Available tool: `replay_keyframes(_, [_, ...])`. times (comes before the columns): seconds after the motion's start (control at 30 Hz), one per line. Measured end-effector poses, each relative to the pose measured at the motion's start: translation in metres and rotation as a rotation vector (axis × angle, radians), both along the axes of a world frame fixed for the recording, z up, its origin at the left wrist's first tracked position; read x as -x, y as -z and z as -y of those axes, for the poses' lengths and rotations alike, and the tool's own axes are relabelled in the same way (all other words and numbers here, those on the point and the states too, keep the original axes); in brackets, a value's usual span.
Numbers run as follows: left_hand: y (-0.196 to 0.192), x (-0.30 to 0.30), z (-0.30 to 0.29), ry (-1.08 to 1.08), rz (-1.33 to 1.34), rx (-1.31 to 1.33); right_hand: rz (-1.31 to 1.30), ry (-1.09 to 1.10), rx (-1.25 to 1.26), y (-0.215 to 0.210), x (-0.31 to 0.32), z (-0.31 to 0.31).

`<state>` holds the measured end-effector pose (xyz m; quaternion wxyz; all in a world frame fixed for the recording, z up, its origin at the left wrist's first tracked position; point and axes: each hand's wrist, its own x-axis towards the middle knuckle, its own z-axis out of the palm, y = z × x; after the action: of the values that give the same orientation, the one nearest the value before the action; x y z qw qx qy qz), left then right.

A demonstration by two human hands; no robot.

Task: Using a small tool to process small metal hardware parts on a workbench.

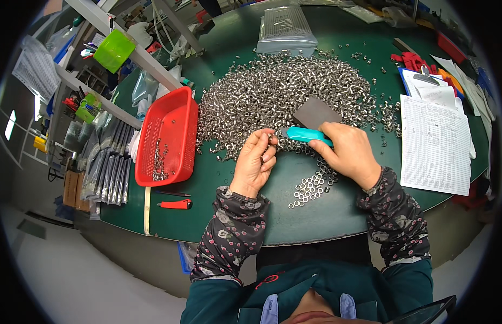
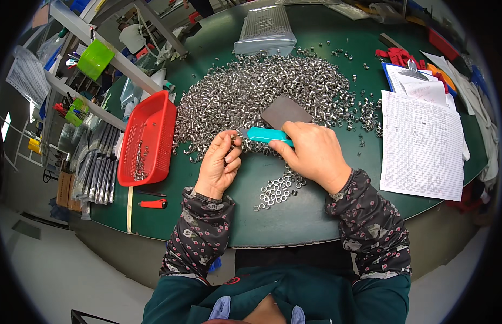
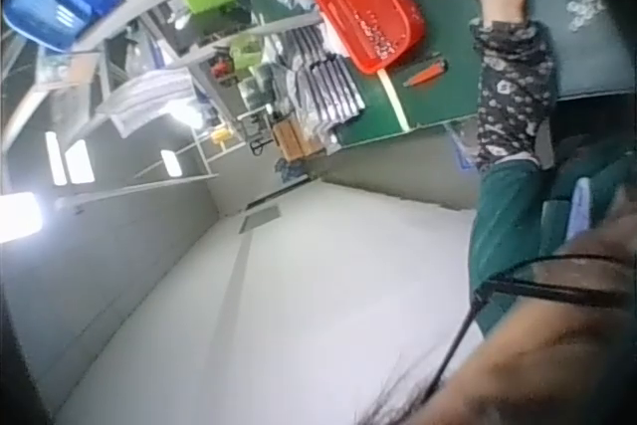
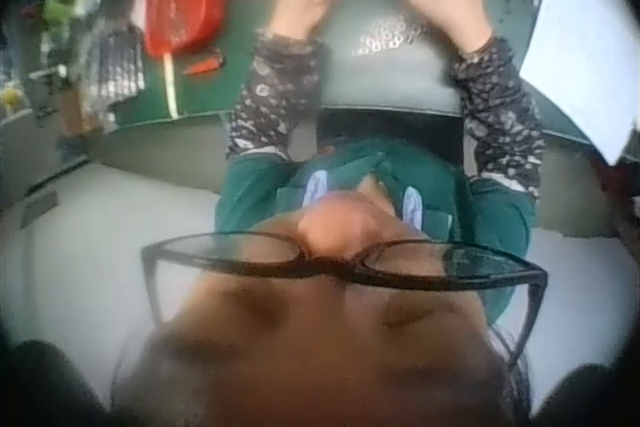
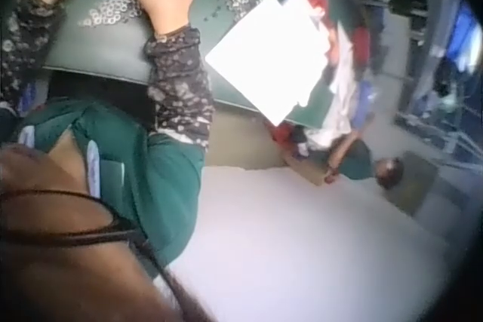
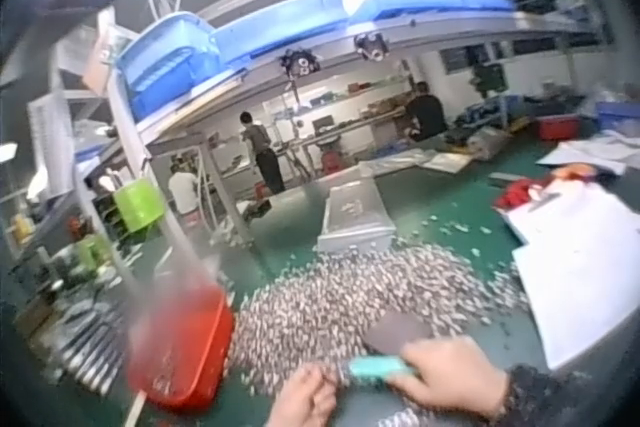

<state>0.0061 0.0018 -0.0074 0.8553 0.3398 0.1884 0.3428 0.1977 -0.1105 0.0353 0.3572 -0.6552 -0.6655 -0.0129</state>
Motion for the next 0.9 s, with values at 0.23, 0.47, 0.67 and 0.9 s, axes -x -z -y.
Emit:
replay_keyframes(0.23, [-0.0022,-0.0002,0.0015,0.034,0.034,-0.039,-0.010,-0.033,0.056,-0.0004,0.0035,0.0018])
replay_keyframes(0.47, [-0.0012,-0.0009,0.0019,0.025,0.001,-0.074,-0.055,-0.048,0.117,-0.0011,0.0054,0.0026])
replay_keyframes(0.67, [-0.0040,-0.0045,0.0064,0.050,0.060,-0.054,-0.069,-0.058,0.112,0.0005,0.0047,0.0025])
replay_keyframes(0.9, [-0.0062,-0.0025,0.0060,0.035,0.021,-0.080,-0.090,-0.062,0.162,0.0025,0.0057,0.0014])
